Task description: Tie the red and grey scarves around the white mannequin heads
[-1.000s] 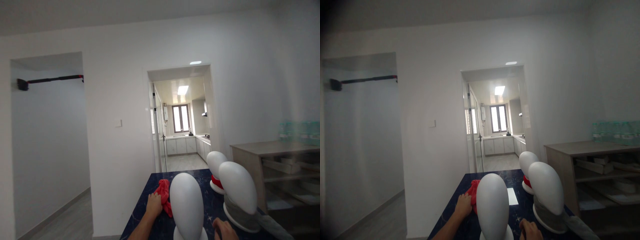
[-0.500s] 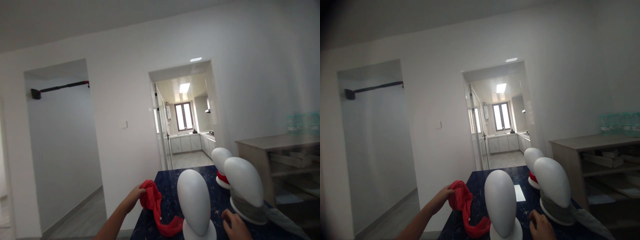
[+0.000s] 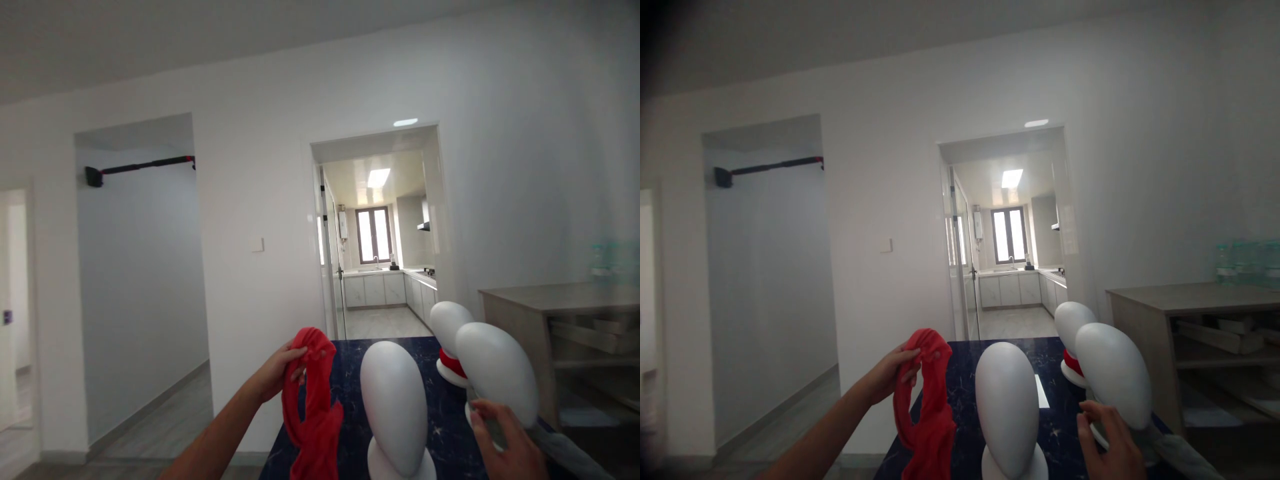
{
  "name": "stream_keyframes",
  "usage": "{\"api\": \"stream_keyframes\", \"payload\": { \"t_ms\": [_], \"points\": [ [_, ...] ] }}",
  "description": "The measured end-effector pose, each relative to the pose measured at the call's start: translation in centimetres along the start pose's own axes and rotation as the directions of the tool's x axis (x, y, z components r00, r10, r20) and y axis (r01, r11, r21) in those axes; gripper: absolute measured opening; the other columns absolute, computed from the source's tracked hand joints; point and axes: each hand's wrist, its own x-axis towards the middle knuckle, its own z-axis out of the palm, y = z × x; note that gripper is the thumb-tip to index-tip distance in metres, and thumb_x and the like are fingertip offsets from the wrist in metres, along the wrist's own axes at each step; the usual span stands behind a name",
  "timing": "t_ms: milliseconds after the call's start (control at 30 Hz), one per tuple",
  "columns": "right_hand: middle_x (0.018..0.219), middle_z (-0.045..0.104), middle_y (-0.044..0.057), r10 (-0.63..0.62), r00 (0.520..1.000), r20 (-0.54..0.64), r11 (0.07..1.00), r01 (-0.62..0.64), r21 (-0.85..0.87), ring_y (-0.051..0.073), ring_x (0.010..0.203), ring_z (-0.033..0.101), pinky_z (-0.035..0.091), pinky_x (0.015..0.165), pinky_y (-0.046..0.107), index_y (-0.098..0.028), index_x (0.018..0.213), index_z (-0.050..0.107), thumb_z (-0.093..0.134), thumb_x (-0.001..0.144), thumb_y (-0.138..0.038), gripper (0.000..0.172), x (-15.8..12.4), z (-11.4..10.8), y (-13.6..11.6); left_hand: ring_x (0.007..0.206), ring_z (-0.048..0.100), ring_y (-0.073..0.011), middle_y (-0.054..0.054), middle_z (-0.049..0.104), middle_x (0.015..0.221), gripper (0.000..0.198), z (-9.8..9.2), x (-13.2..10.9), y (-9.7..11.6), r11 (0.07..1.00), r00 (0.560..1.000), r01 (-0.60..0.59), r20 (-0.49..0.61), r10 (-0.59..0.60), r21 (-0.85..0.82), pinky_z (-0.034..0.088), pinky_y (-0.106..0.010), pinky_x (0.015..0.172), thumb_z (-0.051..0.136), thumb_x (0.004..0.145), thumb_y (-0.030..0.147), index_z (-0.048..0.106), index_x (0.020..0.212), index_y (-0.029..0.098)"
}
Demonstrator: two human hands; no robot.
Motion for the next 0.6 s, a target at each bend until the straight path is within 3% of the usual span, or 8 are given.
{"api": "stream_keyframes", "payload": {
  "t_ms": [100, 167, 300, 433, 533, 600],
  "points": [
    [0.101, 0.075, 0.004, -0.268, 0.963, 0.028, 0.960, 0.264, 0.093, 0.023, 0.093, 0.074, 0.060, 0.085, 0.034, -0.027, 0.111, 0.067, 0.060, 0.099, -0.041, 0.020, 1.1, -1.9, -6.2, 0.042, 0.036, -0.0022, -0.005, 0.072, 0.078, 0.038, 1.6, -0.3, 1.3, 0.996, 0.991, -0.058, 0.112, 0.066, -0.071, 0.049, -0.024, 0.050, 0.079, 0.088, 0.047, 0.070, 0.099, 0.012],
    [0.099, 0.074, 0.002, -0.359, 0.928, 0.100, 0.924, 0.337, 0.182, 0.021, 0.090, 0.074, 0.061, 0.081, 0.031, -0.029, 0.117, 0.065, 0.060, 0.101, -0.035, 0.019, 1.5, -2.3, -9.9, 0.041, 0.034, -0.0008, -0.004, 0.073, 0.081, 0.033, 2.7, -0.5, 2.4, 0.995, 0.983, -0.073, 0.164, 0.084, -0.072, 0.048, -0.022, 0.048, 0.078, 0.091, 0.044, 0.069, 0.097, 0.013],
    [0.105, 0.074, 0.002, -0.392, 0.876, 0.281, 0.896, 0.294, 0.333, 0.019, 0.093, 0.074, 0.062, 0.085, 0.030, -0.030, 0.133, 0.058, 0.059, 0.102, -0.028, 0.031, 2.3, -1.5, -15.1, 0.041, 0.035, -0.0020, -0.002, 0.069, 0.073, 0.029, 4.6, -1.1, 5.0, 0.997, 0.959, -0.073, 0.273, 0.077, -0.024, 0.048, -0.020, 0.045, 0.075, 0.094, 0.042, 0.068, 0.094, 0.014],
    [0.144, 0.063, 0.009, -0.424, 0.822, 0.381, 0.859, 0.232, 0.457, 0.023, 0.125, 0.066, 0.060, 0.104, 0.041, -0.032, 0.158, 0.040, 0.061, 0.097, -0.021, 0.066, 3.1, 0.4, -17.9, 0.039, 0.036, -0.0031, 0.000, 0.070, 0.072, 0.025, 6.4, -2.1, 7.5, 0.992, 0.938, -0.123, 0.322, 0.129, -0.039, 0.046, -0.020, 0.042, 0.076, 0.094, 0.039, 0.066, 0.098, 0.017],
    [0.168, 0.041, 0.011, -0.424, 0.824, 0.375, 0.835, 0.196, 0.515, 0.029, 0.148, 0.048, 0.047, 0.120, 0.052, -0.033, 0.168, 0.024, 0.068, 0.091, -0.021, 0.089, 3.9, 1.5, -19.5, 0.036, 0.034, -0.0047, 0.007, 0.054, 0.051, 0.023, 7.6, -3.0, 8.9, 0.986, 0.916, -0.156, 0.366, 0.164, -0.053, 0.046, -0.020, 0.041, 0.072, 0.096, 0.039, 0.067, 0.096, 0.017],
    [0.171, 0.037, 0.012, -0.391, 0.845, 0.364, 0.813, 0.132, 0.567, 0.031, 0.152, 0.044, 0.043, 0.123, 0.055, -0.031, 0.169, 0.022, 0.073, 0.090, -0.023, 0.094, 4.6, 1.7, -20.7, 0.035, 0.034, -0.0054, 0.009, 0.048, 0.047, 0.023, 8.4, -3.6, 9.7, 0.984, 0.896, -0.168, 0.406, 0.177, -0.058, 0.047, -0.020, 0.041, 0.071, 0.097, 0.039, 0.067, 0.096, 0.016]
  ]
}}
